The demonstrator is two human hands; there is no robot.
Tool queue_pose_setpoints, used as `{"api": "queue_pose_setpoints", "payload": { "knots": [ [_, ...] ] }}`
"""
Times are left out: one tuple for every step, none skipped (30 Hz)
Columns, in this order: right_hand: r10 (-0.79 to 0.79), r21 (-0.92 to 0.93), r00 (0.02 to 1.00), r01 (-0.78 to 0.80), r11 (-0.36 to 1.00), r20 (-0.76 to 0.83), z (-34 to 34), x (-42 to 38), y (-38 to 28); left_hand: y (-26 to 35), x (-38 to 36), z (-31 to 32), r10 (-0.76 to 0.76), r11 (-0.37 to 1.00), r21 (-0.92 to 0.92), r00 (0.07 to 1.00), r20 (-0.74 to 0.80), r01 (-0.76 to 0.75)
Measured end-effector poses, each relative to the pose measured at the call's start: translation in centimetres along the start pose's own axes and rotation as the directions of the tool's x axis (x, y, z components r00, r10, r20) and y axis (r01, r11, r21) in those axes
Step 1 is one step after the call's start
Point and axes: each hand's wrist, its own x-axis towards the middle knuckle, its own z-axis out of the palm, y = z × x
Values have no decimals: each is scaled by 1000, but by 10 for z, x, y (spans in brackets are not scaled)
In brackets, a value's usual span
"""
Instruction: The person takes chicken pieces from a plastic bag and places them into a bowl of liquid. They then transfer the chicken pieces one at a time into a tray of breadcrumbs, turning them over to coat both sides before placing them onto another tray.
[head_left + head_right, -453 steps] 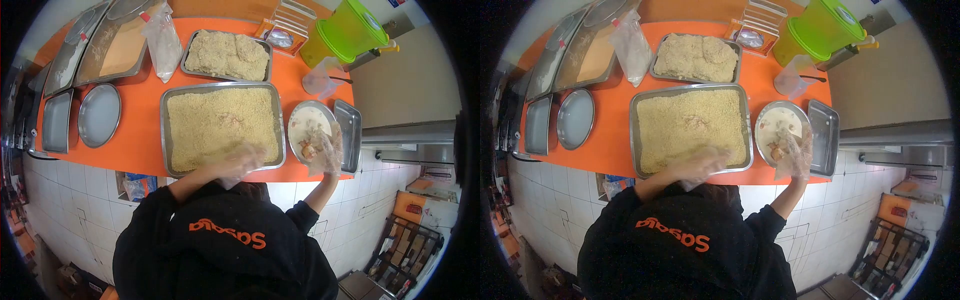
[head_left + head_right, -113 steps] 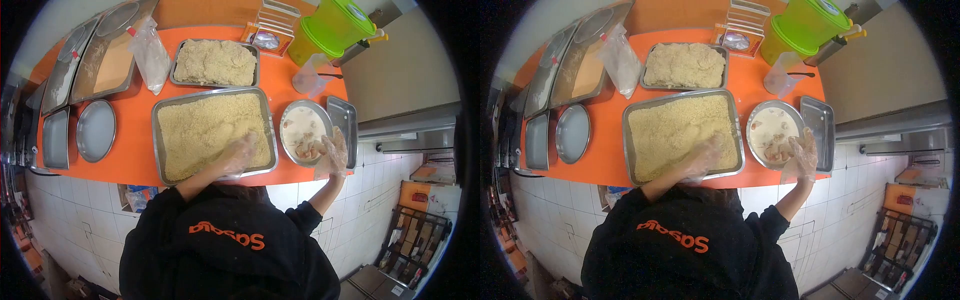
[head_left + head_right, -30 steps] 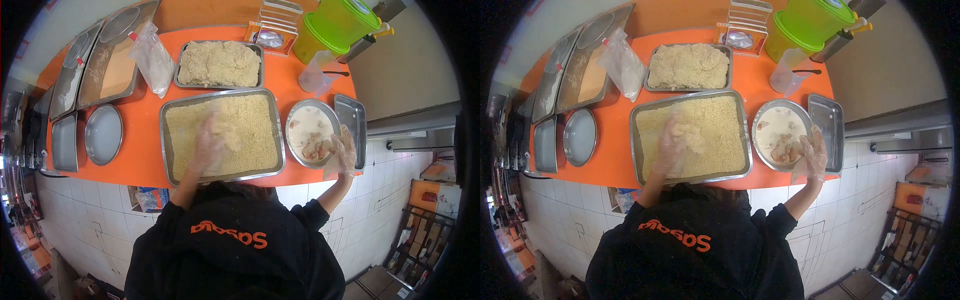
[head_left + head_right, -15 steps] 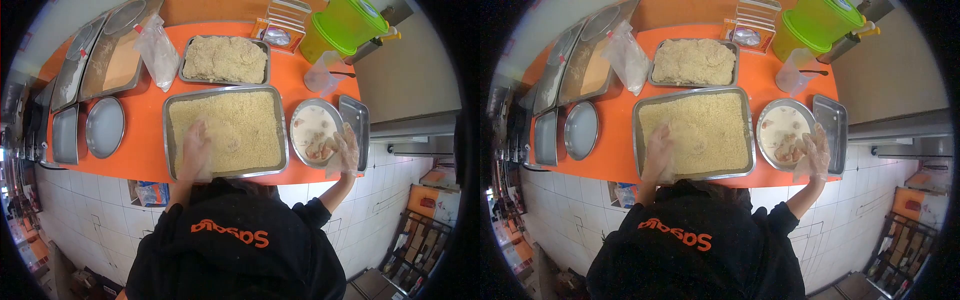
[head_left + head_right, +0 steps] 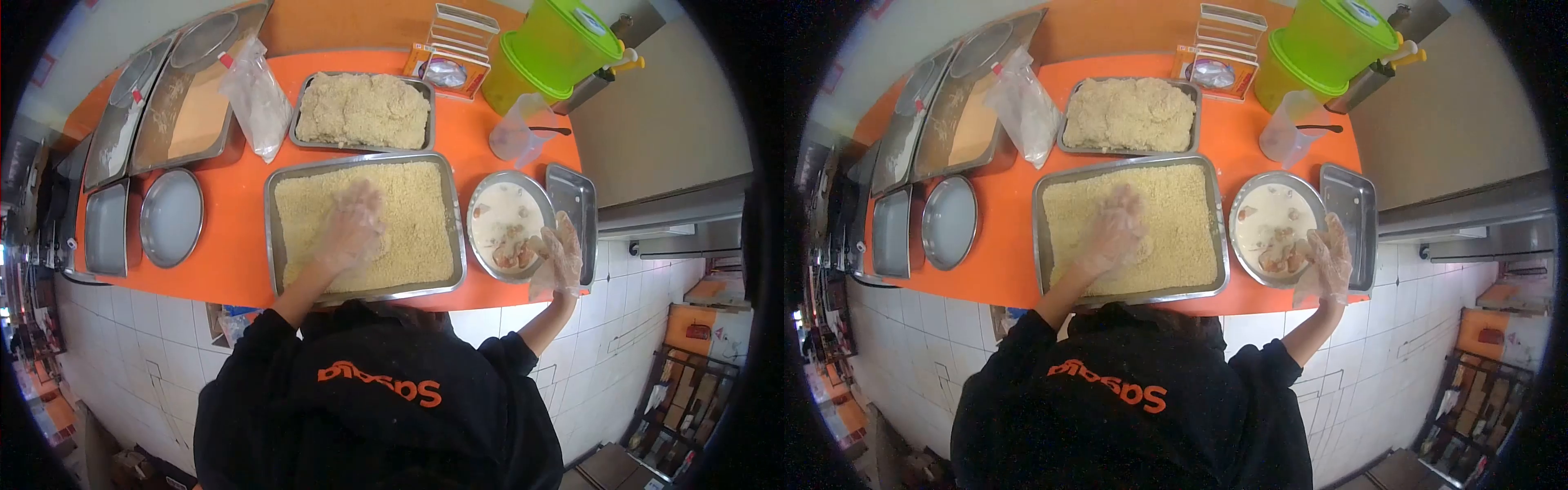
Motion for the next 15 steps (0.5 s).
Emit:
{"api": "queue_pose_setpoints", "payload": {
  "knots": [
    [-18, -5, 1000, 18, 1000, -8, 0, 2, 2, 9, 5, -11, 12, 1000, -22, 1000, 4, -12],
    [-31, -15, 999, 31, 999, -14, 0, 4, 6, 16, 12, -8, 39, 999, -35, 999, 15, -39],
    [-47, -25, 999, 46, 999, -17, -1, 5, 8, 22, 22, -5, 65, 997, -49, 998, 22, -64],
    [-29, -40, 1000, 29, 999, -10, -1, 3, 5, 24, 31, -2, 87, 994, -64, 996, 26, -85],
    [-17, -50, 1000, 17, 999, -3, 1, 2, 0, 20, 39, 5, 81, 992, -99, 996, 27, -78],
    [-6, -59, 1000, 6, 998, 1, 3, 1, -4, 15, 47, 19, 77, 989, -133, 997, 28, -73],
    [-4, -38, 1000, 4, 999, 9, 3, 1, -6, 8, 57, 33, 76, 984, -165, 997, 29, -70],
    [1, -18, 1000, -1, 1000, 14, 3, 0, -6, -8, 64, 46, 69, 892, -450, 977, 200, 29],
    [11, -1, 1000, -11, 1000, 20, 2, -2, -6, -31, 65, 60, 113, 718, -673, 925, 364, 177],
    [17, 20, 1000, -17, 1000, 12, 0, -4, -6, -37, 61, 50, 179, 665, -717, 887, 427, 211],
    [23, 42, 1000, -23, 999, 6, 0, -6, -5, -43, 57, 40, 243, 612, -748, 840, 485, 256],
    [28, 67, 1000, -28, 997, 1, 0, -7, -4, -35, 51, -17, 282, 721, -677, 831, 480, 146],
    [11, 60, 1000, -11, 998, 3, -1, -6, 1, -30, 47, -49, 321, 808, -588, 817, 479, 27],
    [-7, 53, 1000, 7, 999, 4, -3, -3, 8, -30, 44, -50, 320, 807, -589, 865, 386, -36],
    [-26, 46, 1000, 26, 999, 4, -5, 0, 12, -29, 40, -51, 321, 806, -583, 903, 287, -101]
  ]
}}
